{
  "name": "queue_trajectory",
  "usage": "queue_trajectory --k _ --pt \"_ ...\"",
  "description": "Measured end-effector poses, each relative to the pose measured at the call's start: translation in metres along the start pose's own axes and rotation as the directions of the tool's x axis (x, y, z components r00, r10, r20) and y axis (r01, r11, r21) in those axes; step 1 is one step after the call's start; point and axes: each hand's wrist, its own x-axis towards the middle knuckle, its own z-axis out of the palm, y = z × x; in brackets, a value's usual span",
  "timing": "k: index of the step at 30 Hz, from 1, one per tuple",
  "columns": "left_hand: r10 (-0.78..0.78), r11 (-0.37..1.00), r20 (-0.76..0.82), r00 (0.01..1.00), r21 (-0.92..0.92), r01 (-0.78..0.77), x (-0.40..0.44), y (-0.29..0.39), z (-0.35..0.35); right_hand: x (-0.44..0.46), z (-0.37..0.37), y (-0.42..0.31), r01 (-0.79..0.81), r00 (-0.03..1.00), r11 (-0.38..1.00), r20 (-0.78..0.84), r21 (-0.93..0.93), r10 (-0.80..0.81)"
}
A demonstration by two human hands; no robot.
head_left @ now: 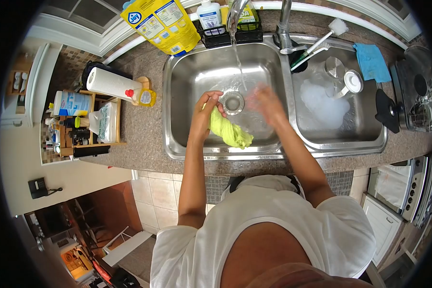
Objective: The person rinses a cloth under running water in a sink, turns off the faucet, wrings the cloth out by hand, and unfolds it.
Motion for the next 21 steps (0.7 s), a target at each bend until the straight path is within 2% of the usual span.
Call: queue_trajectory --k 1,2,4,6,9,12,13,16,17,20,21 --pt "-0.014 1.0 -0.004 1.0 -0.009 0.014 -0.002 -0.002 -0.003 0.013 -0.01 -0.01 0.224 0.947 0.974 -0.23 -0.024 -0.224" --pt "-0.029 0.999 -0.008 1.0 -0.018 0.029 -0.005 -0.004 -0.006 0.049 -0.047 -0.013 0.229 0.892 0.934 -0.325 -0.273 -0.314" --pt "-0.048 0.998 -0.018 0.999 -0.029 0.048 -0.01 -0.008 -0.01 0.077 -0.072 -0.046 0.476 0.729 0.82 -0.378 -0.319 -0.571" --pt "-0.06 0.998 -0.026 0.998 -0.034 0.059 -0.012 -0.012 -0.011 0.12 -0.088 -0.06 0.651 0.55 0.699 -0.451 -0.295 -0.703" --pt "-0.052 0.998 -0.026 0.998 -0.029 0.051 -0.014 -0.016 -0.011 0.159 -0.107 -0.086 0.407 0.706 0.764 -0.357 -0.501 -0.611" --pt "-0.054 0.998 -0.019 0.998 -0.023 0.054 -0.015 -0.016 -0.011 0.16 -0.078 -0.09 0.482 0.519 0.688 -0.456 -0.543 -0.723" --pt "-0.057 0.998 -0.022 0.998 -0.024 0.057 -0.014 -0.017 -0.012 0.15 -0.065 -0.092 0.465 0.477 0.637 -0.432 -0.616 -0.766" --pt "-0.068 0.997 -0.03 0.997 -0.024 0.067 -0.014 -0.02 -0.014 0.128 -0.045 -0.095 0.331 0.442 0.287 -0.121 -0.899 -0.889" --pt "-0.072 0.997 -0.03 0.997 -0.021 0.072 -0.013 -0.022 -0.015 0.12 -0.039 -0.099 0.302 0.476 0.271 -0.102 -0.914 -0.874" --pt "-0.076 0.997 -0.021 0.997 -0.024 0.075 -0.012 -0.023 -0.013 0.112 -0.03 -0.104 0.199 0.498 0.201 -0.078 -0.959 -0.863" --pt "-0.076 0.997 -0.019 0.997 -0.028 0.075 -0.012 -0.023 -0.012 0.113 -0.032 -0.103 0.208 0.481 0.16 -0.042 -0.965 -0.876"
